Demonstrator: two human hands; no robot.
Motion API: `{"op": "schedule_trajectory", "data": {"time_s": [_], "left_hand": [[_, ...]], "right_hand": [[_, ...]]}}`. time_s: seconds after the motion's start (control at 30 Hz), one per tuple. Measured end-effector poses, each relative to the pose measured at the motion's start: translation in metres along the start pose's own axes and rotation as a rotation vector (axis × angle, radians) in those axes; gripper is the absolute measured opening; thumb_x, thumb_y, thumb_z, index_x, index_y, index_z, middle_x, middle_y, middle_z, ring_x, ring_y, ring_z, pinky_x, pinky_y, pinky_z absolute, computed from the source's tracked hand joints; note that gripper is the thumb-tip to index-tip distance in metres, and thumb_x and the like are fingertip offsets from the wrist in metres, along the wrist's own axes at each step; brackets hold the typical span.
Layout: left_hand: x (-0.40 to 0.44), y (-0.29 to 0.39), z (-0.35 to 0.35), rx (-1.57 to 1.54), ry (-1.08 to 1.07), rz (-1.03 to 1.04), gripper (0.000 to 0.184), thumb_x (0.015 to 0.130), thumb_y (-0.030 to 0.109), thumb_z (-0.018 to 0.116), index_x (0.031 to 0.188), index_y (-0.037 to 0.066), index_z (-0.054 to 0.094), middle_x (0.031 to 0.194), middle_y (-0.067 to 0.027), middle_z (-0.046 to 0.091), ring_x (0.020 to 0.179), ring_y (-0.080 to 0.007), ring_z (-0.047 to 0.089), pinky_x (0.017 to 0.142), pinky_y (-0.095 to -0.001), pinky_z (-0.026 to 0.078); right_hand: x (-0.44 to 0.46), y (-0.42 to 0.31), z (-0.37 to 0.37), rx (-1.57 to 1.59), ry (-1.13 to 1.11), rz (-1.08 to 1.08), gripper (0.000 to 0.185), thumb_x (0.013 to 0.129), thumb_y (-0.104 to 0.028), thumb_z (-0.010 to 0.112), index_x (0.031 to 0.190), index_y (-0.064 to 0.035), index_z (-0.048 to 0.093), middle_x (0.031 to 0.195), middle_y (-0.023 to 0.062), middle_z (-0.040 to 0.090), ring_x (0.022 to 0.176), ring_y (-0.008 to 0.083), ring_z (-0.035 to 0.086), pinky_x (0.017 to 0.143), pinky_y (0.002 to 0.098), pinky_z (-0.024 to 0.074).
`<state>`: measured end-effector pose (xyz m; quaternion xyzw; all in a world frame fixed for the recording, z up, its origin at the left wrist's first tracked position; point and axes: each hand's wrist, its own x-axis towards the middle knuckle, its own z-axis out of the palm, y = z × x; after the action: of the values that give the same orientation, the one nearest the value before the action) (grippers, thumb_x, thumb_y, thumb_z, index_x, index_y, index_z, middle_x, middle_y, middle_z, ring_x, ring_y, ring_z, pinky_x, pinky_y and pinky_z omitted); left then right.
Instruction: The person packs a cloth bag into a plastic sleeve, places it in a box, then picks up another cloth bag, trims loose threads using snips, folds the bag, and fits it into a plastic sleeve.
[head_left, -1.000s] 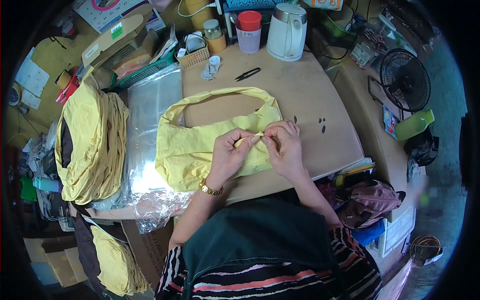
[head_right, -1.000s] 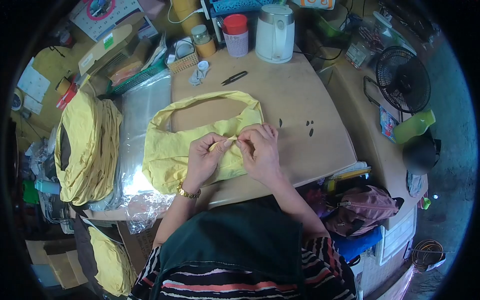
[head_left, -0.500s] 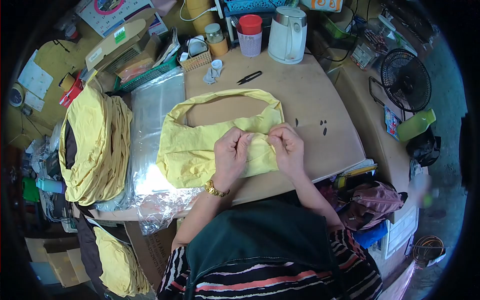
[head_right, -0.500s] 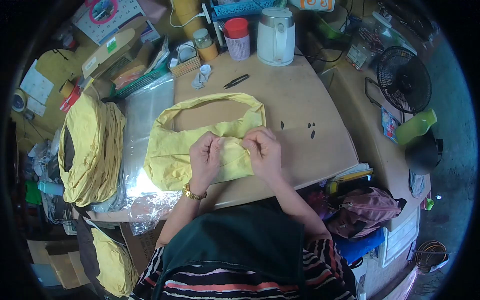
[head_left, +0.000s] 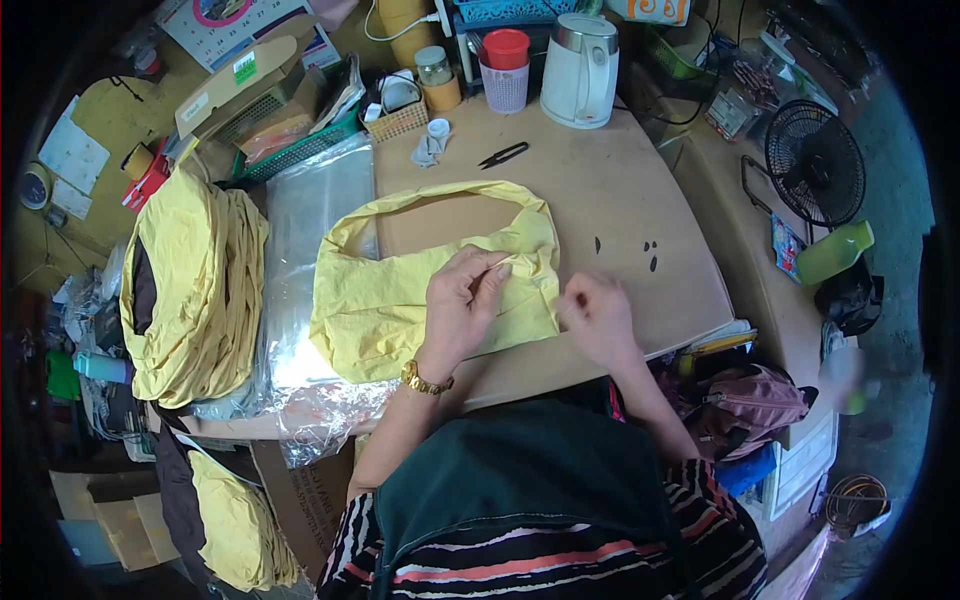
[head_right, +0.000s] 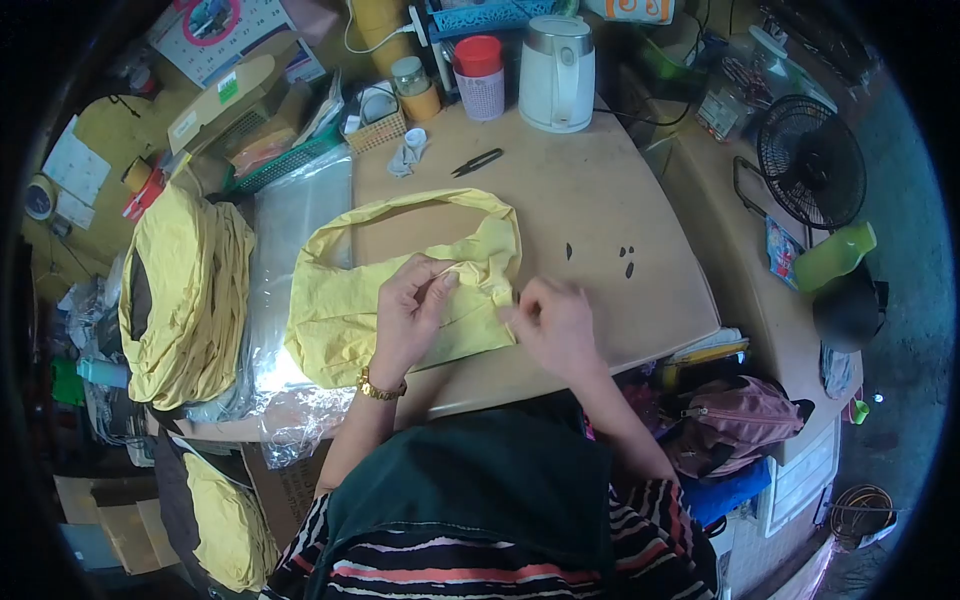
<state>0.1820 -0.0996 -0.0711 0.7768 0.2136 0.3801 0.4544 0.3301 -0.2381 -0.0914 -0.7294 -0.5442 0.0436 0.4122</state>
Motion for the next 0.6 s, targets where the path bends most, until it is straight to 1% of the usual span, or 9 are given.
{"op": "schedule_trajectory", "data": {"time_s": [0.13, 0.2, 0.27, 0.3, 0.37, 0.43, 0.47, 0.53, 0.6], "left_hand": [[0.004, 0.007, 0.004, -0.162, -0.069, -0.059, 0.014, 0.088, 0.009, 0.065, 0.094, -0.003, 0.068, 0.071, -0.0027, 0.051, 0.064, -0.0101, 0.045, 0.059, -0.0232, 0.038], [0.007, 0.003, 0.003, -0.155, -0.048, -0.033, 0.013, 0.088, 0.009, 0.065, 0.094, -0.003, 0.067, 0.072, -0.0021, 0.051, 0.065, -0.0090, 0.044, 0.058, -0.0226, 0.037], [0.002, -0.001, 0.005, -0.141, -0.033, -0.008, 0.013, 0.088, 0.009, 0.065, 0.095, -0.003, 0.067, 0.072, -0.0015, 0.051, 0.065, -0.0080, 0.044, 0.058, -0.0220, 0.036], [0.001, -0.005, 0.010, -0.273, -0.002, -0.057, 0.012, 0.088, 0.009, 0.065, 0.093, -0.002, 0.067, 0.071, -0.0008, 0.050, 0.065, -0.0074, 0.043, 0.058, -0.0220, 0.036], [0.006, -0.002, 0.009, -0.404, 0.022, -0.101, 0.011, 0.088, 0.009, 0.065, 0.091, -0.002, 0.067, 0.070, -0.0001, 0.049, 0.064, -0.0068, 0.042, 0.058, -0.0219, 0.035], [0.011, 0.010, -0.004, -0.222, -0.255, -0.377, 0.012, 0.088, 0.010, 0.066, 0.088, -0.002, 0.067, 0.070, -0.0004, 0.047, 0.066, -0.0064, 0.043, 0.059, -0.0211, 0.035], [0.011, 0.010, -0.002, -0.222, -0.254, -0.384, 0.012, 0.088, 0.010, 0.066, 0.088, -0.002, 0.067, 0.070, -0.0004, 0.047, 0.066, -0.0064, 0.043, 0.059, -0.0211, 0.035], [0.014, 0.013, 0.002, -0.147, -0.097, -0.029, 0.011, 0.086, 0.009, 0.068, 0.089, -0.002, 0.067, 0.073, -0.0017, 0.050, 0.067, -0.0087, 0.045, 0.060, -0.0221, 0.037], [0.019, 0.019, -0.003, -0.063, -0.026, 0.093, 0.010, 0.085, 0.007, 0.068, 0.091, -0.001, 0.068, 0.075, -0.0025, 0.052, 0.067, -0.0101, 0.046, 0.059, -0.0230, 0.038]], "right_hand": [[-0.022, 0.007, 0.018, 0.115, -0.179, 0.191, 0.022, 0.090, -0.019, 0.063, 0.077, -0.0016, 0.060, 0.066, 0.0024, 0.053, 0.057, 0.0114, 0.052, 0.057, 0.0295, 0.0424], [-0.032, 0.014, 0.034, 0.733, -0.039, 0.366, 0.020, 0.089, -0.015, 0.064, 0.076, 0.0003, 0.061, 0.064, 0.0070, 0.053, 0.058, 0.0121, 0.056, 0.053, 0.0279, 0.0426], [-0.039, 0.021, 0.043, 0.808, -0.056, 0.431, 0.019, 0.088, -0.014, 0.064, 0.077, 0.0008, 0.061, 0.065, 0.0085, 0.054, 0.057, 0.0124, 0.056, 0.054, 0.0271, 0.0425], [-0.037, 0.024, 0.043, 0.876, -0.073, 0.478, 0.017, 0.088, -0.012, 0.064, 0.078, 0.0013, 0.060, 0.065, 0.0101, 0.054, 0.057, 0.0128, 0.056, 0.054, 0.0262, 0.0425], [-0.033, 0.026, 0.040, 0.707, -0.018, 0.366, 0.017, 0.088, -0.012, 0.063, 0.079, 0.0013, 0.061, 0.065, 0.0099, 0.054, 0.056, 0.0130, 0.055, 0.054, 0.0270, 0.0429], [-0.033, 0.027, 0.040, 0.541, 0.026, 0.269, 0.016, 0.089, -0.012, 0.063, 0.080, 0.0014, 0.061, 0.065, 0.0097, 0.054, 0.055, 0.0132, 0.055, 0.054, 0.0277, 0.0433], [-0.034, 0.029, 0.041, 0.399, 0.018, 0.177, 0.015, 0.089, -0.012, 0.063, 0.083, 0.0012, 0.061, 0.065, 0.0096, 0.054, 0.057, 0.0137, 0.056, 0.057, 0.0285, 0.0443], [-0.037, 0.035, 0.041, 0.258, 0.011, 0.077, 0.013, 0.089, -0.011, 0.062, 0.085, 0.0011, 0.061, 0.066, 0.0095, 0.054, 0.058, 0.0143, 0.057, 0.059, 0.0293, 0.0453], [-0.032, 0.040, 0.033, 0.345, -0.233, 0.444, 0.008, 0.087, -0.008, 0.063, 0.087, 0.0005, 0.061, 0.071, 0.0093, 0.056, 0.067, 0.0190, 0.060, 0.068, 0.0315, 0.0471]]}}
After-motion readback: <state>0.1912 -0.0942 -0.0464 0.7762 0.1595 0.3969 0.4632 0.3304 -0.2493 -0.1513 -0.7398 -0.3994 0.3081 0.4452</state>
